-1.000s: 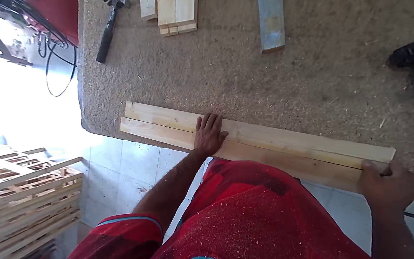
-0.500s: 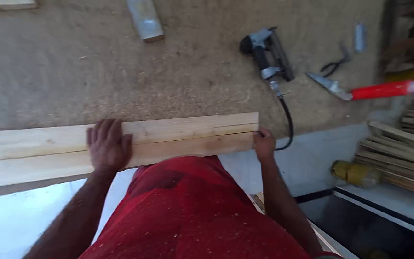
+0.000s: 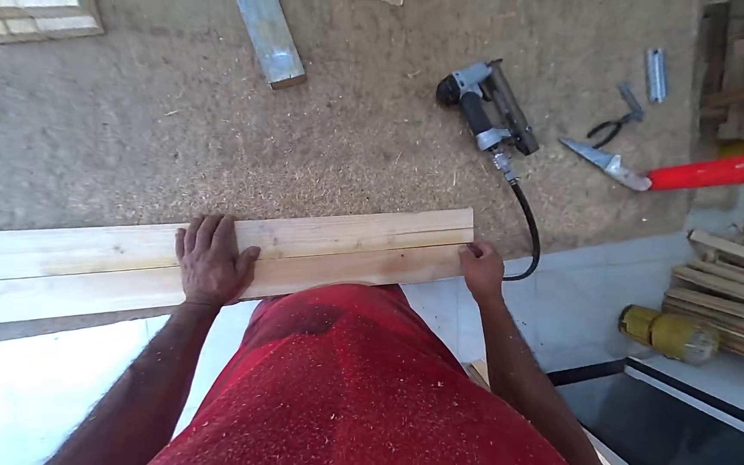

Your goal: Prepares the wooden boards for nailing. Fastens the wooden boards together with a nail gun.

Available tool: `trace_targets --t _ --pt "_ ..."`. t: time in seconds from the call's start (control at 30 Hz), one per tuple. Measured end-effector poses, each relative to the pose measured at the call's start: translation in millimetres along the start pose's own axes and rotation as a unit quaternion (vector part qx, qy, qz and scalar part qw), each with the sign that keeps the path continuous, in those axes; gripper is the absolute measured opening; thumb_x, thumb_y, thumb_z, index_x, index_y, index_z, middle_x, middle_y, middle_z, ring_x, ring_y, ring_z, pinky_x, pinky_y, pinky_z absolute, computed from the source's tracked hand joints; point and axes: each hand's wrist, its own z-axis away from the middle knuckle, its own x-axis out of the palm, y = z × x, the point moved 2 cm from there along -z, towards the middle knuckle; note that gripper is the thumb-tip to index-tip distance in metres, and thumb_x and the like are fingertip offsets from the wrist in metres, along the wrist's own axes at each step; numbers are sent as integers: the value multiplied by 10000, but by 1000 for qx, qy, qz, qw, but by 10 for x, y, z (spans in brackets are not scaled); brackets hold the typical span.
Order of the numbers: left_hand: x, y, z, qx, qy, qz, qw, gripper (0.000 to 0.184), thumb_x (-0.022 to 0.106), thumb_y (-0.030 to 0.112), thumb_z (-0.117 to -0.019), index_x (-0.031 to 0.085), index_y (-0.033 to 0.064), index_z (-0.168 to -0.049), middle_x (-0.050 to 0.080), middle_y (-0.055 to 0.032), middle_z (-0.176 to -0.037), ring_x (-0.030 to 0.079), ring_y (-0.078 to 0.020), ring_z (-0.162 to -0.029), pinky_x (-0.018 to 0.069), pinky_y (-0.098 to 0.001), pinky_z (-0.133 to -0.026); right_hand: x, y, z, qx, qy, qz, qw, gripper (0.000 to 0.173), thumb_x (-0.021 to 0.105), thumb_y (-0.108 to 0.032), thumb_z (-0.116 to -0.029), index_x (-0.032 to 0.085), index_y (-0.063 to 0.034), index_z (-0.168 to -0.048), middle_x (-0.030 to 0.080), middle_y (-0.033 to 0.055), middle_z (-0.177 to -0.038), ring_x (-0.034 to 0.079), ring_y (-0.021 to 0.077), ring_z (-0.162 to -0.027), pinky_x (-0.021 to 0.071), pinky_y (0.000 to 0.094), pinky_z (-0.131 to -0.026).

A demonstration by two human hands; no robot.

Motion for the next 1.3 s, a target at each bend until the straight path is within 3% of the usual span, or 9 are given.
trace_targets --t 0.4,0.57,0.67,0.8,0.93,1.03,1.13,1.2,1.3 --pt "-419 -107 -241 63 -147 -23 987 1020 734 775 -721 502 174 -1511 525 -118 -1493 419 -375 -1436 196 -688 -1200 119 -139 74 46 4 4 999 575 715 -441 -926 608 -31 -1314 665 200 -1112 637 363 -1037 501 627 -915" --pt "-474 24 -600 55 -234 -24 970 817 930 592 -620 680 202 -1294 646 -145 -1245 572 -398 -1204 477 -637 -984 48 -311 -82 38 26 6 999 704 524 -620 -994 588 -28 -1370 664 240 -1215 631 404 -1157 483 655 -987" --pt "-678 109 -687 69 -259 -7 963 512 919 431 -743 722 107 -1087 680 -126 -1115 650 -368 -1089 548 -628 -883 -11 -479 -277 30 20 -35 999 832 311 -723 -1018 657 21 -1160 673 267 -1092 657 406 -1061 509 660 -909" --pt "-850 141 -598 163 -69 18 984 198 808 136 -859 661 3 -857 677 -196 -939 661 -412 -974 537 -601 -859 -128 -713 -459 -11 17 -127 992 573 582 -536 -1002 666 -4 -1200 679 208 -1125 677 309 -1034 558 558 -923" --pt "-627 107 -396 166 -67 31 983 306 745 284 -928 689 -16 -925 682 -244 -1004 642 -460 -1050 492 -636 -963 -61 -736 -499 -100 29 -117 988 538 719 -235 -937 556 -25 -1405 660 151 -1311 653 229 -1192 552 461 -1020" --pt "-435 61 -3 206 -105 25 973 548 646 603 -929 742 64 -947 714 -154 -1000 680 -366 -1016 551 -566 -887 -58 -570 -302 -87 46 24 995 605 672 -284 -974 485 -26 -1489 589 212 -1432 570 372 -1326 458 608 -1099" --pt "-460 -139 356 125 -135 -12 983 847 642 816 -768 668 163 -1306 626 -108 -1337 573 -334 -1259 445 -583 -1059 -50 -355 4 -34 16 97 995 558 620 -436 -990 624 4 -1334 635 287 -1263 606 460 -1189 470 687 -999" --pt "-477 -322 477 89 -169 -46 980 945 701 781 -745 561 166 -1449 526 -93 -1500 481 -329 -1395 324 -622 -1167 35 -291 151 -24 -21 108 994 555 627 -506 -982 670 -10 -1229 658 277 -1182 621 457 -1143 482 695 -963" --pt "-517 -327 410 86 -204 -63 973 862 853 616 -720 610 100 -1367 611 -152 -1345 550 -360 -1295 364 -588 -1150 99 -297 171 -12 -27 106 994 660 610 -555 -979 621 32 -1280 616 301 -1251 589 465 -1199 460 676 -1009"
